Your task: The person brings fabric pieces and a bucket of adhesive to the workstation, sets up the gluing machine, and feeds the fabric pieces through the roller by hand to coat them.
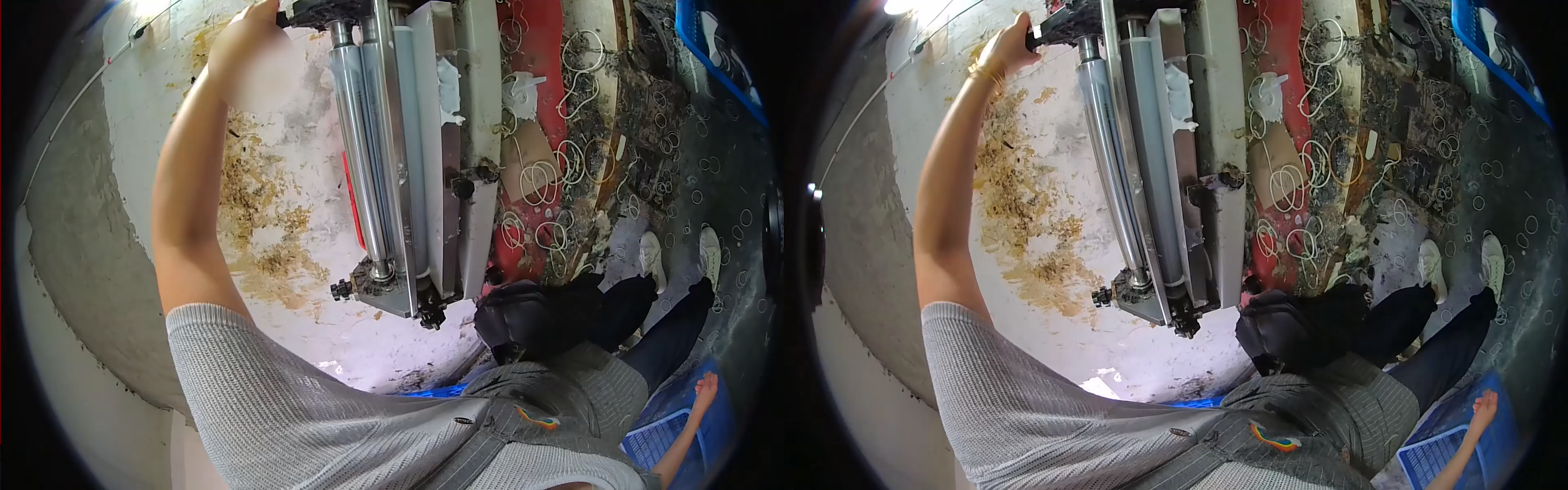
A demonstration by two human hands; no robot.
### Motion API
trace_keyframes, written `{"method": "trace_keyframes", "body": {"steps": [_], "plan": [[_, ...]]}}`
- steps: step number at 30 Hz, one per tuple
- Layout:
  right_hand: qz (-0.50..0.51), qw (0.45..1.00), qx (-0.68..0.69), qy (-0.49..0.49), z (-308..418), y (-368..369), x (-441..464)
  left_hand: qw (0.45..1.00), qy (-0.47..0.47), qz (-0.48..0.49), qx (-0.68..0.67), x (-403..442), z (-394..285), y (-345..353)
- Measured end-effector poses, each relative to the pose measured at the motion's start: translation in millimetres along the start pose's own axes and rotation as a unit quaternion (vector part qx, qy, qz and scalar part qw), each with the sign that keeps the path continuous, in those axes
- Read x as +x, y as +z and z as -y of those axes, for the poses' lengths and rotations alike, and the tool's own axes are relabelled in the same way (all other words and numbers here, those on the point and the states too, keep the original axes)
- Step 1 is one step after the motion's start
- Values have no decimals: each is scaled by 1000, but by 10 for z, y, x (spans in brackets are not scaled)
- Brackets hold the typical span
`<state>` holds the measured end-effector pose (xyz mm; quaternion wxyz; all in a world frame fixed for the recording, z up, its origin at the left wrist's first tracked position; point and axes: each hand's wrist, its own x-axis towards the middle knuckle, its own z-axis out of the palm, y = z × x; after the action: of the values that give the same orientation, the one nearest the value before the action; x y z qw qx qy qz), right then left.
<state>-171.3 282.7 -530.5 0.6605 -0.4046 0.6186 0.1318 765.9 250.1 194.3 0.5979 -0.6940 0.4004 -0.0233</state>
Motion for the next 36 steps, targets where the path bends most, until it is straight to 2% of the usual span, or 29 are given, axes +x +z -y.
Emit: {"method": "trace_keyframes", "body": {"steps": [1,2,3,4,6,9,10,15,18,20,23,24,25,27,29,30,31,32,34,36], "plan": [[0,1000,2,-3,-60,-17,19,997,27,47,-59,124,140,-18],[-2,1000,-12,-7,-96,-34,41,996,37,50,-72,290,334,138],[-4,1000,-26,-10,-115,-55,70,996,35,45,-72,263,220,24],[-6,1000,-24,-12,-110,-65,72,992,-7,121,-24,222,-39,-181],[-25,998,-24,-52,-177,-95,-20,979,-43,197,25,250,-195,-265],[-47,998,15,-45,-163,-65,-151,994,-1,101,36,235,-45,-27],[-49,998,17,-44,-203,-77,-142,997,-13,75,13,217,12,30],[-25,998,-55,10,-407,-105,-99,998,0,54,34,206,83,119],[-30,999,-37,4,-374,-21,-112,999,-24,23,2,139,100,227],[-18,1000,-19,6,-301,30,-95,997,-35,-61,44,74,4,222],[5,1000,-6,8,-73,57,-79,995,-68,-23,74,58,-32,185],[16,1000,-8,10,26,54,-87,988,-144,24,51,-42,-184,18],[20,1000,-20,13,106,53,-78,995,-41,-91,-13,-223,-84,100],[11,1000,21,-12,189,-3,-87,952,-27,-302,-29,-711,-291,349],[20,1000,-10,-13,156,-127,-53,954,-109,-193,-200,-1370,-388,597],[25,999,-30,-22,164,-179,1,921,-200,-30,-333,-1701,-528,635],[29,999,-34,-21,167,-224,49,834,-237,173,-468,-2075,-552,731],[39,998,-39,3,102,-302,130,875,-160,315,-330,-2400,-777,721],[55,997,-50,29,41,-369,216,764,-104,574,-277,-2895,-1215,569],[49,996,-55,43,69,-403,282,714,-96,637,-273,-3407,-1391,865]]}}
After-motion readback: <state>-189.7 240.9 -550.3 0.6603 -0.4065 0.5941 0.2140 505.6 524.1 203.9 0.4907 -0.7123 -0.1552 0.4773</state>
